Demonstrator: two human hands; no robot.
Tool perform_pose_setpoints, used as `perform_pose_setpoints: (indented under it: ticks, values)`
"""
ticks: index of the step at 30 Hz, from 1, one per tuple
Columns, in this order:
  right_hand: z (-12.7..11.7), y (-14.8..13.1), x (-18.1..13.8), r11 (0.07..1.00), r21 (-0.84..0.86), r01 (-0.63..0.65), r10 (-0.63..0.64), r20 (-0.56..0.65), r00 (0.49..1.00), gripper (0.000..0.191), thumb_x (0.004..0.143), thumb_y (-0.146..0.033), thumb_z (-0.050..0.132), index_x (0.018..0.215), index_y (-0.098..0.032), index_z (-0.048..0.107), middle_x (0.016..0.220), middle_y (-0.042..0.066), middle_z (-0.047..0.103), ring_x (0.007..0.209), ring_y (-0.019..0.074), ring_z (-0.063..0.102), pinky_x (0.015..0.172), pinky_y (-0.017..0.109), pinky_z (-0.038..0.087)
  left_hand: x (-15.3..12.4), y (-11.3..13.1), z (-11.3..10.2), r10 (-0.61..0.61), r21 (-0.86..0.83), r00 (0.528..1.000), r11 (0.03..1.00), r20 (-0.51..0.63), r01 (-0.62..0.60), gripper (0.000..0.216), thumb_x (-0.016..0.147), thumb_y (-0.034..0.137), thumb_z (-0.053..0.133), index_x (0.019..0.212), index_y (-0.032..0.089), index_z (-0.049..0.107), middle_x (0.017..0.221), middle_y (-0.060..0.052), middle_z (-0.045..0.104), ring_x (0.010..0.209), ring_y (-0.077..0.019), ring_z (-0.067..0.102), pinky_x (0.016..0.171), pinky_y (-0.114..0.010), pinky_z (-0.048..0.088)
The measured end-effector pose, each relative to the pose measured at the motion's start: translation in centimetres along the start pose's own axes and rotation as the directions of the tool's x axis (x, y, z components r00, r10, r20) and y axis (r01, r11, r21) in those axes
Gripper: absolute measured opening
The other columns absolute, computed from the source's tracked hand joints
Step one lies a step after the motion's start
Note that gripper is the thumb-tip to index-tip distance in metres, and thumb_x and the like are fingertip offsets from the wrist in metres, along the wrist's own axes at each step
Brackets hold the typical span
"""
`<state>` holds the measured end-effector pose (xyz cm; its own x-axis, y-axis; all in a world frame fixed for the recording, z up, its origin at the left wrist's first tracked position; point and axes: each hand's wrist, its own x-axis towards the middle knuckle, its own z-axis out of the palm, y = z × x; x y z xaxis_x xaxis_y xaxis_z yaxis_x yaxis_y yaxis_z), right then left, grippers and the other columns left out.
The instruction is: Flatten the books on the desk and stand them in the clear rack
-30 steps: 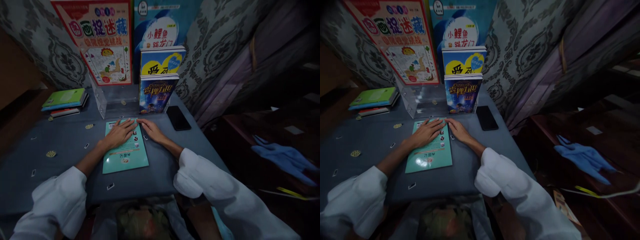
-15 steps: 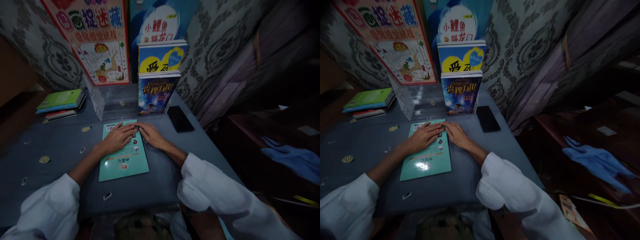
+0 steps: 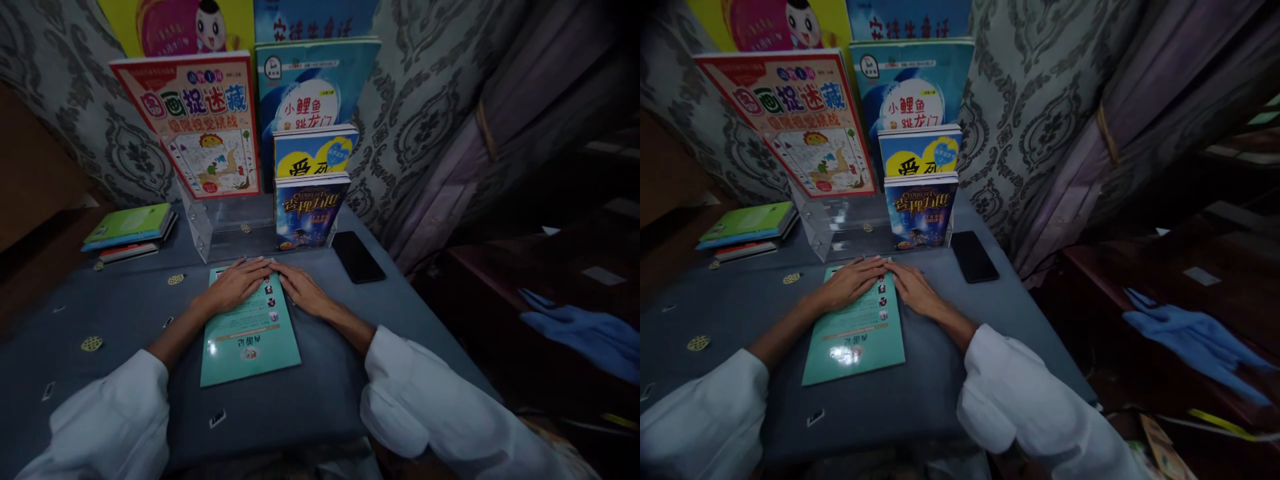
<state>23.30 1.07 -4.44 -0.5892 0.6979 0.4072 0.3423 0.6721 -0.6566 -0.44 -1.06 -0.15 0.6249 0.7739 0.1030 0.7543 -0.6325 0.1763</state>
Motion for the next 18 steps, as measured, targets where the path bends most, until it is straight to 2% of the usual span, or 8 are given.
perform_pose_setpoints:
  ticks: [2,5,8,10,13,18]
  values:
    - [-0.1,-0.1,0.0,1.0,0.01,-0.002,0.002,-0.001,1.0,0.043,0.105,-0.032,0.038,0.143,-0.022,0.054,0.146,0.012,0.059,0.137,0.0245,0.055,0.115,0.05,0.044,-0.1,0.7,0.0,-0.026,0.013,1.0,1.0,-0.006,0.026,0.049,0.108,0.04,0.024,0.149,0.026,0.049,0.159,-0.006,0.045,0.15,-0.023,0.037,0.123,-0.052,0.027]
    - [-0.3,-0.2,-0.2,1.0,0.031,0.0,0.0,-0.001,1.0,0.043,0.106,-0.034,0.036,0.142,-0.02,0.055,0.144,0.013,0.061,0.135,0.0249,0.056,0.115,0.05,0.044,-1.0,3.7,0.1,-0.043,0.007,0.999,0.999,0.026,0.043,0.056,0.107,0.052,0.028,0.153,0.025,0.042,0.16,-0.011,0.042,0.152,-0.028,0.032,0.124,-0.058,0.018]
    - [-0.5,-0.4,-0.3,0.999,0.049,-0.007,0.006,0.002,1.0,0.044,0.107,-0.035,0.034,0.142,-0.022,0.055,0.144,0.012,0.061,0.136,0.0236,0.056,0.116,0.048,0.044,-2.2,7.8,0.2,0.106,-0.055,0.984,0.994,0.142,-0.099,0.09,0.089,0.08,0.044,0.159,0.024,0.032,0.167,-0.018,0.023,0.156,-0.0384,0.014,0.122,-0.067,0.008]
    - [-0.6,-0.5,-0.3,0.998,0.052,-0.019,0.019,0.006,1.0,0.044,0.106,-0.036,0.034,0.142,-0.022,0.056,0.144,0.011,0.061,0.136,0.0235,0.055,0.116,0.048,0.043,-2.9,9.9,0.1,0.188,-0.106,0.955,0.98,0.229,-0.168,0.105,0.081,0.085,0.049,0.161,0.021,0.026,0.167,-0.022,0.019,0.156,-0.0429,0.005,0.12,-0.072,0.005]
    - [-0.7,-0.7,-0.4,0.998,0.052,-0.042,0.042,0.005,0.999,0.043,0.106,-0.036,0.035,0.141,-0.022,0.056,0.143,0.011,0.062,0.136,0.0243,0.056,0.116,0.049,0.044,-3.3,11.0,-0.3,0.237,-0.139,0.931,0.969,0.278,-0.205,0.103,0.085,0.079,0.052,0.162,0.02,0.018,0.167,-0.022,0.017,0.155,-0.043,0.002,0.119,-0.074,0.005]
    - [-0.8,-0.9,-0.4,0.997,0.057,-0.047,0.046,0.015,0.999,0.043,0.106,-0.037,0.035,0.142,-0.025,0.056,0.143,0.009,0.062,0.136,0.0239,0.056,0.116,0.049,0.044,-2.7,9.8,-1.0,0.274,-0.126,0.91,0.961,0.312,-0.246,0.076,0.099,0.059,0.05,0.161,0.023,0.023,0.168,-0.016,0.022,0.157,-0.0348,0.008,0.124,-0.065,0.006]
